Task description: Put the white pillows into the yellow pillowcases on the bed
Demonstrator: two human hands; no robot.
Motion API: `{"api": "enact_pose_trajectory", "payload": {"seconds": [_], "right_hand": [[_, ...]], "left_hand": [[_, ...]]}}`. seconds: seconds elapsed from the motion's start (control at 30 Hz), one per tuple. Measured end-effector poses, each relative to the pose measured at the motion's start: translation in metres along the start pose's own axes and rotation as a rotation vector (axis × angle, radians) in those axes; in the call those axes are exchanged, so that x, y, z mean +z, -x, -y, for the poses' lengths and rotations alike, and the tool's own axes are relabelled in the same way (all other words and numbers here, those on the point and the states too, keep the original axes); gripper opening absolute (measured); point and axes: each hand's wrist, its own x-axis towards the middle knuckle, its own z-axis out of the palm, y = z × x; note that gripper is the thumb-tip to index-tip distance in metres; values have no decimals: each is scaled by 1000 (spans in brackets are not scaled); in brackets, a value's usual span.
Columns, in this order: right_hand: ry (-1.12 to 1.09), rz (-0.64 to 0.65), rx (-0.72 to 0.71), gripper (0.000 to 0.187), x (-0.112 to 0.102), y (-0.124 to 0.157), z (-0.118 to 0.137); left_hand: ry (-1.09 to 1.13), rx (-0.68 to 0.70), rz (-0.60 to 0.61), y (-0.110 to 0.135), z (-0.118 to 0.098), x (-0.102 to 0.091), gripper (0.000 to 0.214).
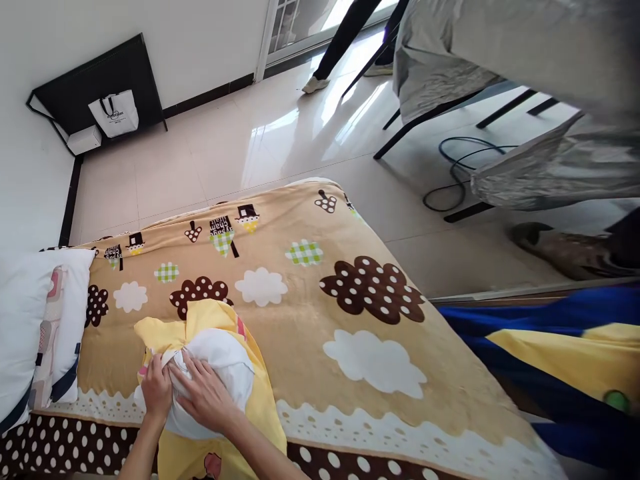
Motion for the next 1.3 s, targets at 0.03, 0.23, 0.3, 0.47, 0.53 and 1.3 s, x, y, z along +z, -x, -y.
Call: {"api": "enact_pose_trajectory", "payload": {"seconds": [0.03,0.23,0.3,0.47,0.53,1.3], "right_hand": [[3,-22,-10,63,-8,11,-3],[70,-77,436,48,-21,23,-28],[-14,33,467,42,-12,19,-31],[-233,120,361,33,2,21,-25],[-245,126,336,30,2,24,-20],[3,-368,286,59,8,46,5]], "left_hand": [[-11,-9,51,-2,2,-2,27],[-124,151,232,-4,-17,-17,27],[-211,209,296,-11,-28,-24,26],[-344,355,429,-50,-49,-39,19],[-378,340,502,-65,-57,-37,17],[-272,239,406,-66,-60,-45,28]]}}
